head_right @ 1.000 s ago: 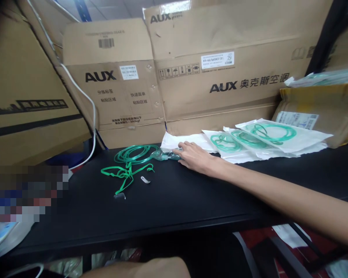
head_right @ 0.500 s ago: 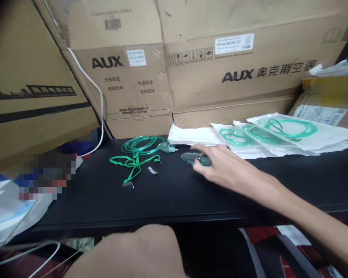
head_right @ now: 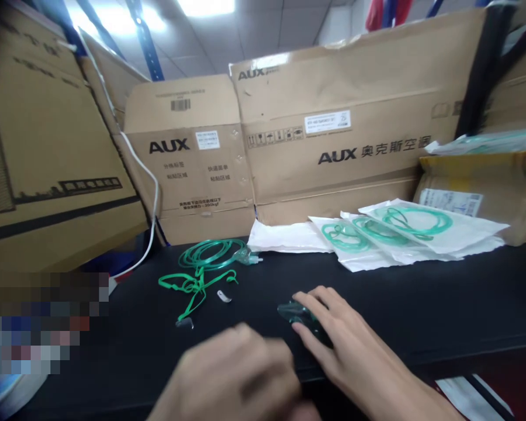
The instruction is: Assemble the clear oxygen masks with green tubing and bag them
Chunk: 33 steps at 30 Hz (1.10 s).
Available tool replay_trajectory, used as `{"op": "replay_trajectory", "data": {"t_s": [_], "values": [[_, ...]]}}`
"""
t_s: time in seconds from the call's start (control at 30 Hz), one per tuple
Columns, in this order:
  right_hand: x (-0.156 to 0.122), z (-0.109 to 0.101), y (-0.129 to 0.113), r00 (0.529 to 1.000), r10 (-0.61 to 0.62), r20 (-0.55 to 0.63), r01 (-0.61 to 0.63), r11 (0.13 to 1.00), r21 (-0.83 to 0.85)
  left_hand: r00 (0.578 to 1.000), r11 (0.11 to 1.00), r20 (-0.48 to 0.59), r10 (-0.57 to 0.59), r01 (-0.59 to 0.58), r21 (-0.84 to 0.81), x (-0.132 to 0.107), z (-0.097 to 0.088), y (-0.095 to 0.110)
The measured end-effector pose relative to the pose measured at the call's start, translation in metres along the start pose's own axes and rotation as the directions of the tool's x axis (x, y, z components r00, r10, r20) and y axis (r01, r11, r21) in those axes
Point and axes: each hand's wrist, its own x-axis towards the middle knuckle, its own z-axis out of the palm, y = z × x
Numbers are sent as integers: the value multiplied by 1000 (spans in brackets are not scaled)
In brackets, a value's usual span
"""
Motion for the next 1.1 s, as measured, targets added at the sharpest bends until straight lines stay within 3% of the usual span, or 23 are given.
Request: {"op": "replay_trajectory", "data": {"t_s": [0.07, 0.17, 0.27, 0.37, 0.57, 0.73, 0.8, 0.9, 1.1], "values": [[-1, 3, -2, 1000, 6, -3, -6, 1000, 5, 999, 985, -31, -36, 41, 167, 12, -9, -22], [0, 6, -4, 1000, 15, -17, -15, 1000, -15, 967, 878, -131, -219, 254, 405, 15, -16, -60], [0, 6, -4, 999, -7, -45, 5, 999, -48, 940, 847, -82, -331, 335, 412, 12, -15, -88], [-1, 9, -2, 998, -15, -67, 10, 997, -74, 929, 849, -65, -363, 359, 388, 13, -11, -98], [1, 5, -5, 997, 73, -40, -72, 997, 10, 965, 913, -63, -255, 261, 313, 30, -14, -84], [5, -12, -13, 987, 155, 37, -160, 958, 238, 977, 979, -60, -202, 201, -30, 50, -7, -42], [6, -17, -14, 978, 203, 42, -206, 932, 299, 974, 960, -69, -217, 200, -195, 56, -3, -26], [6, -21, -17, 983, 178, 46, -183, 916, 356, 971, 900, -37, -237, 205, -384, 58, 4, -13], [7, -28, -22, 995, 90, 35, -96, 897, 431, 968, 842, 42, -248, 236, -486, 52, 17, -17]]}}
